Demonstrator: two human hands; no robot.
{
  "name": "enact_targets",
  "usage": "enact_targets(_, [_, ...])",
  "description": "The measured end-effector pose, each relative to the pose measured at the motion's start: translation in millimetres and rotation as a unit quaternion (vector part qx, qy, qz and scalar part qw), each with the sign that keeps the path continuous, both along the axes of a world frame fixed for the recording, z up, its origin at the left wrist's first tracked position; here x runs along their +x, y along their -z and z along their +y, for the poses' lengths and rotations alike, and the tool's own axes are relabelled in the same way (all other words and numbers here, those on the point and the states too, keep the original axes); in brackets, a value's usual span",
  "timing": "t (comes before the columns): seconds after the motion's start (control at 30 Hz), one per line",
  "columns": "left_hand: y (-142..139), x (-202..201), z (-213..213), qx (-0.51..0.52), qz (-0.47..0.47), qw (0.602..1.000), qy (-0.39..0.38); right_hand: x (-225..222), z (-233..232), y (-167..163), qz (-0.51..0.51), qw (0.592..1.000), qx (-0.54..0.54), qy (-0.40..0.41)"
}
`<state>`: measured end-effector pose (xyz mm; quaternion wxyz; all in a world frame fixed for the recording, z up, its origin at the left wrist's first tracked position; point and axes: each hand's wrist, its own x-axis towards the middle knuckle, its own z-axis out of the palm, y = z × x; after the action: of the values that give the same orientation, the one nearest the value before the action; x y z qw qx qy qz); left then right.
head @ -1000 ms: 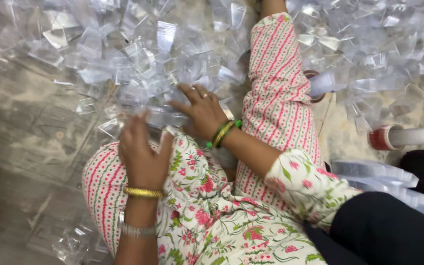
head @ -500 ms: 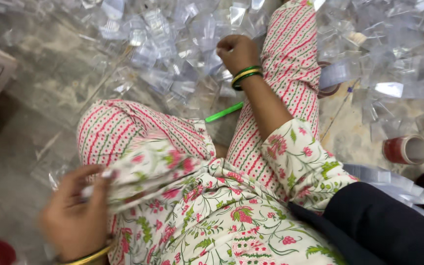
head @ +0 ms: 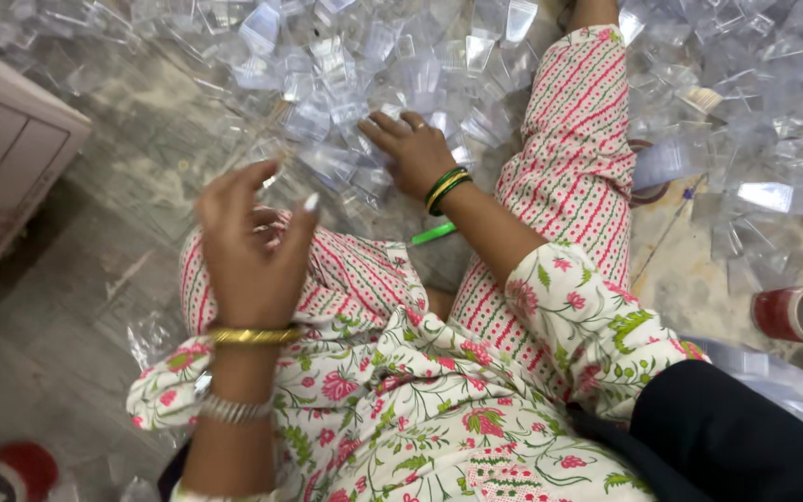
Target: The person sits on the floor among large piles of small transparent plastic cups and repeatedly picks up loose cups, aligns and nests them into stacks, and sets finished stacks aside. A green marker and a roll of tape lie nearby, and another person works with cups at the edge of the frame.
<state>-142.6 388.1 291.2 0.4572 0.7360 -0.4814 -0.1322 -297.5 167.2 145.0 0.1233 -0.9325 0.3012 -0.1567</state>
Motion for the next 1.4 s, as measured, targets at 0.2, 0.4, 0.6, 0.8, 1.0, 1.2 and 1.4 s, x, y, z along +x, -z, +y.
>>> enact_targets(0.2, [84,-6,-58,-0.076,0.207,0.975,-0.022,11,1,1,0.037,0.979,-0.118,0.163])
enact_targets(0.4, [127,1,-69,-0.069,0.247,0.967,0.006,21,-2,19,0.012,0.996,-0.091,-0.008])
enact_targets(0.6, [125,0,-79,0.012,0.302,0.953,-0.020,21,-10,24,0.121,0.990,0.050,0.054])
enact_targets(0.8, [130,3,-78,0.001,0.343,0.939,-0.002,20,-6,25,0.064,0.985,-0.159,-0.006])
enact_targets(1.0, [136,3,-79,-0.009,0.336,0.942,-0.006,16,1,22,0.042,0.995,0.035,-0.078])
enact_targets(1.2, [140,6,-80,-0.003,0.329,0.944,-0.007,4,5,15,0.083,0.995,0.043,0.037])
enact_targets(1.4, [145,4,-76,0.008,0.310,0.950,0.023,-16,-13,17,0.132,0.967,0.216,0.033])
